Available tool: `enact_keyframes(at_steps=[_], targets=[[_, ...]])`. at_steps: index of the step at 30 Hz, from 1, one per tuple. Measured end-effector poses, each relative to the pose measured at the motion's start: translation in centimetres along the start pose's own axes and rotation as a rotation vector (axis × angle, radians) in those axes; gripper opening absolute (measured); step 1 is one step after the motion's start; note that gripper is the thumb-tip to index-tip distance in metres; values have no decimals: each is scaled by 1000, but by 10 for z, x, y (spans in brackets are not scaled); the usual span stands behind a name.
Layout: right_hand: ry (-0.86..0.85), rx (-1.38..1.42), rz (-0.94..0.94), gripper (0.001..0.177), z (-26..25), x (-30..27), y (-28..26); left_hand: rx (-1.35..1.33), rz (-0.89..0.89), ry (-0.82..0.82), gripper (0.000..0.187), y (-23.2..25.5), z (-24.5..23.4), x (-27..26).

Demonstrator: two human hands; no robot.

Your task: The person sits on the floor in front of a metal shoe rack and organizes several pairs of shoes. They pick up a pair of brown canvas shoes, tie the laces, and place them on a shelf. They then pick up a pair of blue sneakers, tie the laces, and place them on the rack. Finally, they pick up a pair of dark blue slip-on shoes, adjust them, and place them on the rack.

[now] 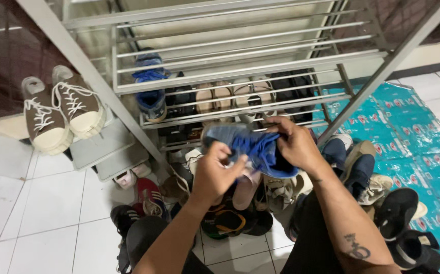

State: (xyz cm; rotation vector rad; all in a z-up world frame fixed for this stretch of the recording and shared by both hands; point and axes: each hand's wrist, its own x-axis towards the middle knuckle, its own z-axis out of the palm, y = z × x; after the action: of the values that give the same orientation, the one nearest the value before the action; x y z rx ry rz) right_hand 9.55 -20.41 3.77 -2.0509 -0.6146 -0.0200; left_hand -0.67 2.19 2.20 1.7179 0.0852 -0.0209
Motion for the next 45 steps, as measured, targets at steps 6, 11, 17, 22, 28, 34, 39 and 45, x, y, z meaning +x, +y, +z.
enact_keyframes(at_steps=[6,11,17,22,28,34,39,45], targets=[[-148,-177,-223,53,-9,-6,-8,464,528,40,89,0,-13,31],[-71,-207,-357,38,-3,-6,-1,329,13,-336,80,-33,-2,57],[525,-246,-341,58,-7,9,41,-153,-12,-89,54,-50,18,66],[190,432,118,60,23,35,86,-280,149,194,47,-65,41,90],[144,497,106,62,48,59,92,-178,220,292,59,-81,59,120],[204,226,250,59,60,51,93,-140,97,274,71,-80,63,113],[187,378,101,52,81,60,106,-273,142,303,75,-84,53,125],[235,417,98,49,86,110,106,-80,27,282,78,-59,24,159]])
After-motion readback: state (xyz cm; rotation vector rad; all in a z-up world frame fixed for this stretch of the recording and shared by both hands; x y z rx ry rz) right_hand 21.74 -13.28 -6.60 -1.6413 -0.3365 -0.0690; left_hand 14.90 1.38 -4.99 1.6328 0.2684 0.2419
